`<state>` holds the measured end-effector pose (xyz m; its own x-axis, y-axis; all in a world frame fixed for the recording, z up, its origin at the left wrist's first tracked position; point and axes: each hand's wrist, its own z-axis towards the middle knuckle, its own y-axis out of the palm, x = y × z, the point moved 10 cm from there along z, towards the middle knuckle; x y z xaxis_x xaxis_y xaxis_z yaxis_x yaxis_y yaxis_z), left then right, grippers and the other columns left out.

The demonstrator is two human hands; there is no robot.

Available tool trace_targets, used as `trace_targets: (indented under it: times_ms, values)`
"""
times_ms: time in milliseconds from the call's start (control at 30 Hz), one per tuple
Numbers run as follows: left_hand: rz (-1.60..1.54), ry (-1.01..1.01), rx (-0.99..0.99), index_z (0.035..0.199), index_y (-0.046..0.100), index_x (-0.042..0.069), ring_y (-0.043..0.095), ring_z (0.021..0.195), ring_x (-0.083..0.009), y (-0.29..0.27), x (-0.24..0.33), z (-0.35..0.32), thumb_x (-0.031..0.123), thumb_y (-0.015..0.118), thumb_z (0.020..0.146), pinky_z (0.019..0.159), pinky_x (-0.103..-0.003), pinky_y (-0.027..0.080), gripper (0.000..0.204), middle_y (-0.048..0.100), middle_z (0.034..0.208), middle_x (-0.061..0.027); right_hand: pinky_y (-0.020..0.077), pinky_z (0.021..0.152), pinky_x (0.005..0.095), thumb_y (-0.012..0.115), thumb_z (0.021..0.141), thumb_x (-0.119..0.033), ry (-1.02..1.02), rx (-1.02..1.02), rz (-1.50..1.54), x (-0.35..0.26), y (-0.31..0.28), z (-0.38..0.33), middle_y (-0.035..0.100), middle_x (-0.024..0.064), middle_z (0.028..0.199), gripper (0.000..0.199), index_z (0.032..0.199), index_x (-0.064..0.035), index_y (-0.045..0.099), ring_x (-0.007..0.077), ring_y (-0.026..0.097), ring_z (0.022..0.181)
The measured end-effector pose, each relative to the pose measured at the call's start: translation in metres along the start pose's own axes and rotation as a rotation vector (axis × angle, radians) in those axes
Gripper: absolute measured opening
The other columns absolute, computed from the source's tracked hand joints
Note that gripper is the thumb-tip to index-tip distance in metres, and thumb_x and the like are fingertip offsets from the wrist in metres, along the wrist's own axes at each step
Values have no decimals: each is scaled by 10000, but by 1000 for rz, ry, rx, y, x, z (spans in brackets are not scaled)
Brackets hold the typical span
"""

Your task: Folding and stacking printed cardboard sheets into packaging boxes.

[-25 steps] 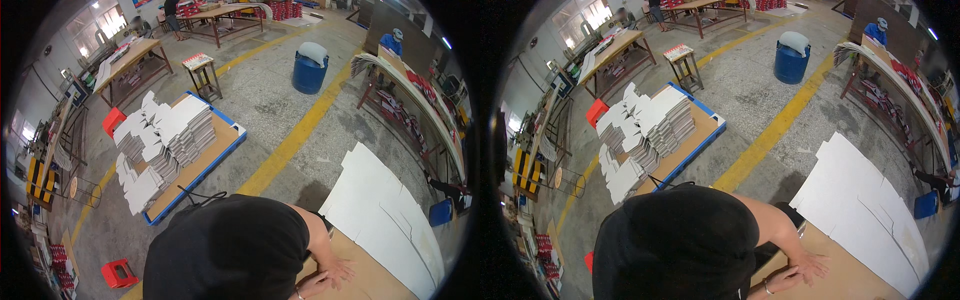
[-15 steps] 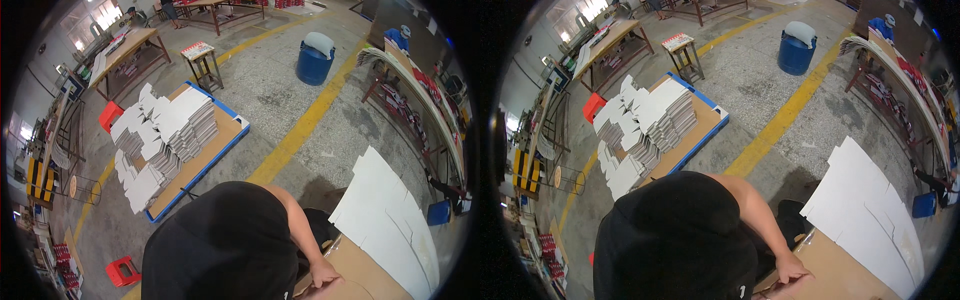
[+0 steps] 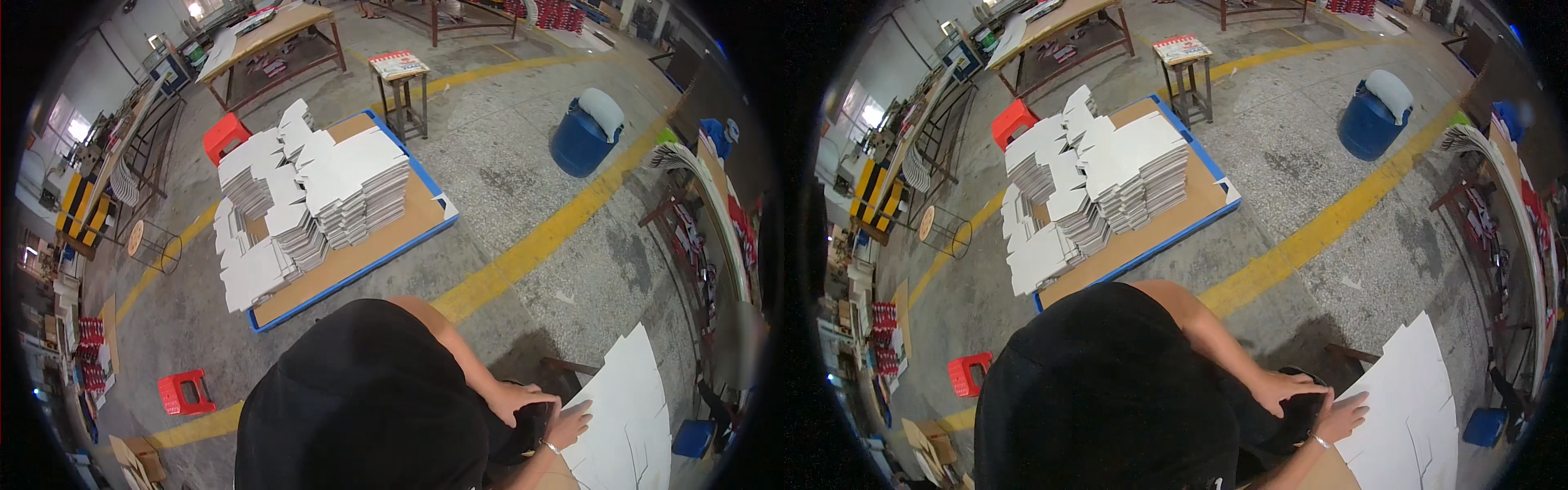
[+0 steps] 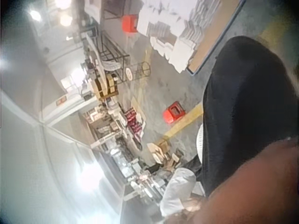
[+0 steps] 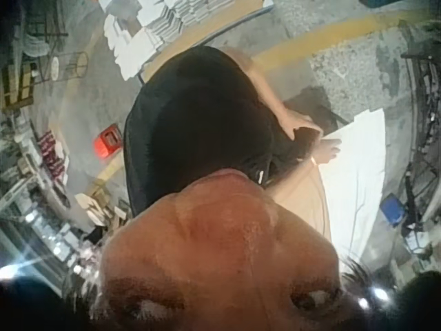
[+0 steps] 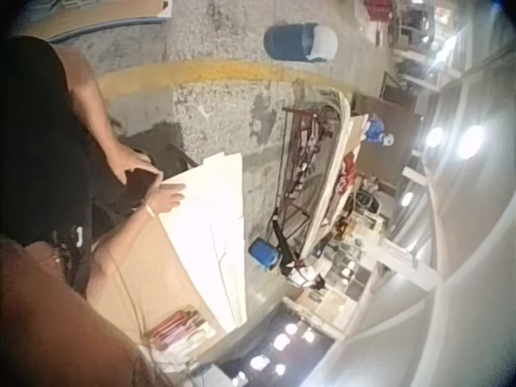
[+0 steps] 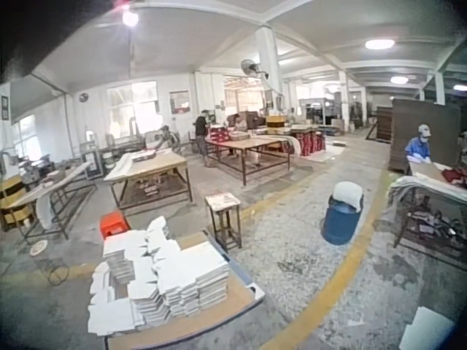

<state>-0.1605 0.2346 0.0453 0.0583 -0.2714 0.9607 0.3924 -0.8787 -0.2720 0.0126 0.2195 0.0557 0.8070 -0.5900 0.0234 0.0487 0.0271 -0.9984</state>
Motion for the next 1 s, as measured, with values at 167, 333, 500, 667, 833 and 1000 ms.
trace_targets:
  times_ms: [167, 333, 500, 667, 833, 1000]
  values:
    - [-77, 86, 120, 1489, 306, 64, 579, 1048, -319, -7, -4, 16, 64, 733, 737, 882, -367, 527, 865, 422, 1348, -192, 496, 884, 495, 540, 964, -303, -94, 54, 74, 25, 1, -7, 583, 288, 1257, 512, 1418, -76, 474, 438, 585, 1106]
    - [-370, 156, 278, 1245, 543, 8, 596, 1089, -242, -44, -13, 45, 60, 661, 857, 899, -351, 524, 409, 569, 1245, -113, 514, 905, 421, 530, 856, 18, 113, 277, 348, 20, -93, -44, 664, 195, 1187, 487, 1334, -66, 562, 354, 642, 1085]
    - [-1252, -349, -302, 1350, 473, 8, 616, 1138, -278, 50, 0, 98, 145, 591, 964, 957, -436, 527, 427, 565, 1323, -159, 502, 940, 421, 541, 809, 107, 34, 470, 415, 85, -152, -193, 662, 134, 1219, 461, 1214, -83, 653, 328, 641, 1112]
    - [-1003, 66, -578, 1378, 472, 10, 608, 1158, -268, 149, 72, 85, 293, 465, 1020, 977, -415, 516, 457, 597, 1297, -134, 365, 1091, 500, 584, 820, 63, 251, 281, 228, 131, -122, -342, 619, 152, 1306, 473, 1272, -70, 624, 342, 545, 1274]
    - [-1179, -615, -850, 1371, 479, 14, 606, 1161, -294, 255, 18, -9, 363, 427, 1025, 972, -441, 524, 494, 590, 1306, -148, 345, 1098, 505, 632, 774, 2, 355, 137, 230, 57, -113, -338, 405, 173, 1498, 624, 1369, -164, 546, 357, 420, 1367]
    - [-38, 51, -1183, 1288, 575, 33, 627, 1136, -203, 265, 38, -58, 186, 580, 956, 931, -359, 521, 366, 637, 1256, -135, 377, 1057, 499, 606, 770, -31, 623, 412, 324, 93, -72, -372, 612, 126, 1291, 552, 1302, -178, 612, 325, 570, 1211]
